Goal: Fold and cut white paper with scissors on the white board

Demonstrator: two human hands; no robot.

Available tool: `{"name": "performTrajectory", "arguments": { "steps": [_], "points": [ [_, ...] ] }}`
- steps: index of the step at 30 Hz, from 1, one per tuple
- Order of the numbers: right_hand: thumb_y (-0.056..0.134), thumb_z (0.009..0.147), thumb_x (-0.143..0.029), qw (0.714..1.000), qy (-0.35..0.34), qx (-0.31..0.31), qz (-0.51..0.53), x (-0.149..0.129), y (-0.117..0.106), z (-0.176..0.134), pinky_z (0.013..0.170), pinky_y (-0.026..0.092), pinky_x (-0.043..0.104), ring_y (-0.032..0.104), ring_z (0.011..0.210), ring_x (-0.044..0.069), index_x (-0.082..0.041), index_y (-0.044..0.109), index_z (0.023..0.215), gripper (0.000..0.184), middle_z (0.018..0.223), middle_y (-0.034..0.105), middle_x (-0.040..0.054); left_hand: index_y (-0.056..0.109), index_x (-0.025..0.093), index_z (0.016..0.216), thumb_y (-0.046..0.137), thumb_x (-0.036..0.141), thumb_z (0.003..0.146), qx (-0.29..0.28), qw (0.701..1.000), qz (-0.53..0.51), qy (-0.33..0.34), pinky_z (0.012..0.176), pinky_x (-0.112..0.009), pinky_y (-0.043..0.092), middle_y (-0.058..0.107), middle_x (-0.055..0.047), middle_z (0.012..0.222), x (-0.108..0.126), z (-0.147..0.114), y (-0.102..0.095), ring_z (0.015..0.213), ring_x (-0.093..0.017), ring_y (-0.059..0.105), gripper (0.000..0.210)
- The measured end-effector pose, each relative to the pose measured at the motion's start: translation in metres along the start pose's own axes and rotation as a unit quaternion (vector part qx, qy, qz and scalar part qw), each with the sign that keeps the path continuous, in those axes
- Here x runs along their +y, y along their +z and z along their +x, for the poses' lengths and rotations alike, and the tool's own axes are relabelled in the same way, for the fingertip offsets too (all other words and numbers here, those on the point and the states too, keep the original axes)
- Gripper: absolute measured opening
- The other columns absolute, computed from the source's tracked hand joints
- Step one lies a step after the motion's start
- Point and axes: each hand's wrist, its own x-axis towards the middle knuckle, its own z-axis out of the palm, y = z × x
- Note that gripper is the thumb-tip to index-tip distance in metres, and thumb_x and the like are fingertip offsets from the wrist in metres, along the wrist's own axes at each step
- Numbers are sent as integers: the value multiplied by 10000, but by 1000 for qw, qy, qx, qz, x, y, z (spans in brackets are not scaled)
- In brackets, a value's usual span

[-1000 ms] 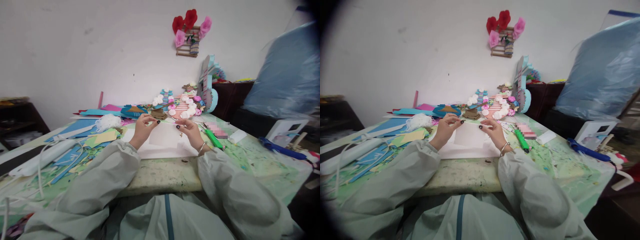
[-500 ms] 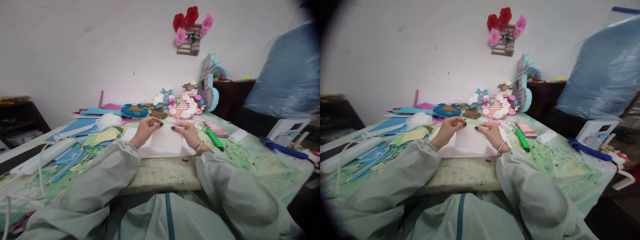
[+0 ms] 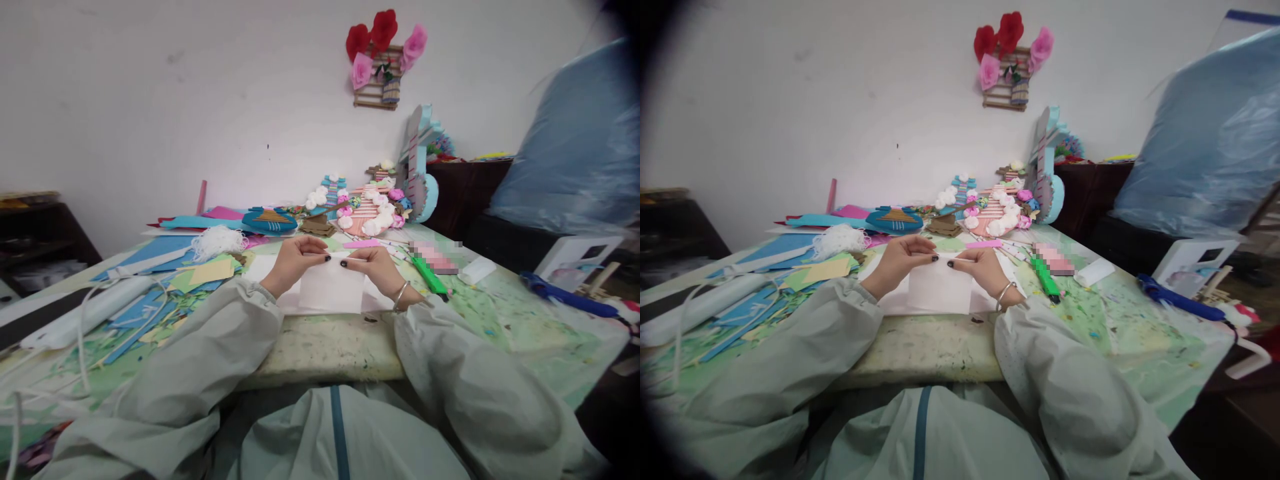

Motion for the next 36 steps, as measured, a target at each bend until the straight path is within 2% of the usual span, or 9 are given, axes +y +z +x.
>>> {"name": "performTrajectory", "arguments": {
  "steps": [4, 9, 12, 17, 22, 30, 36],
  "points": [
    [750, 598, -371, 1000, -6, 11, 1, -1, -2, 0, 522, 358, 247, 505, 551, 116, -132, 715, 641, 246, 596, 649, 26, 609, 148, 809, 791, 221, 536, 14, 999, -21, -19, 634, -276, 505, 693, -45, 727, 0, -1, 0, 709, -180, 661, 336],
    [756, 606, -375, 997, 4, -52, 51, 2, -1, -1, 592, 410, 253, 563, 620, 127, -153, 726, 735, 258, 698, 687, 33, 617, 146, 803, 774, 210, 548, -15, 1000, 0, -21, 662, -284, 508, 688, -45, 733, 0, -2, 0, 727, -181, 660, 306],
    [750, 615, -381, 997, 2, -59, 48, 4, 2, 0, 609, 421, 256, 574, 639, 132, -153, 727, 748, 265, 720, 691, 37, 626, 146, 767, 766, 219, 556, -33, 999, 22, -4, 693, -298, 517, 679, -39, 742, 2, -4, 3, 739, -180, 656, 264],
    [747, 608, -383, 997, -2, -66, 34, 5, 5, 1, 552, 398, 241, 547, 590, 123, -139, 716, 714, 268, 659, 665, 27, 638, 146, 760, 751, 247, 584, -51, 996, 68, 12, 703, -298, 517, 671, -41, 759, 5, -6, 7, 745, -179, 650, 232],
    [717, 633, -372, 997, -21, -71, 28, 4, 3, 1, 546, 390, 241, 534, 571, 116, -133, 708, 698, 247, 635, 655, 23, 628, 143, 761, 748, 229, 585, -67, 996, 50, 8, 687, -275, 496, 658, -31, 754, 3, -6, 6, 719, -150, 630, 229],
    [702, 630, -344, 999, -23, -46, 15, 6, -8, 4, 538, 377, 244, 505, 544, 105, -130, 683, 671, 219, 607, 634, 12, 586, 160, 747, 764, 185, 532, -50, 998, -33, -21, 596, -226, 432, 615, 26, 640, -1, 2, -7, 599, -101, 575, 280],
    [663, 671, -346, 998, -40, -54, -11, 5, -17, 5, 530, 388, 239, 505, 521, 106, -138, 650, 632, 212, 551, 606, 9, 611, 164, 761, 775, 176, 528, -49, 997, -40, -44, 560, -225, 417, 649, 11, 625, -1, 6, -24, 575, -117, 594, 286]
  ]
}}
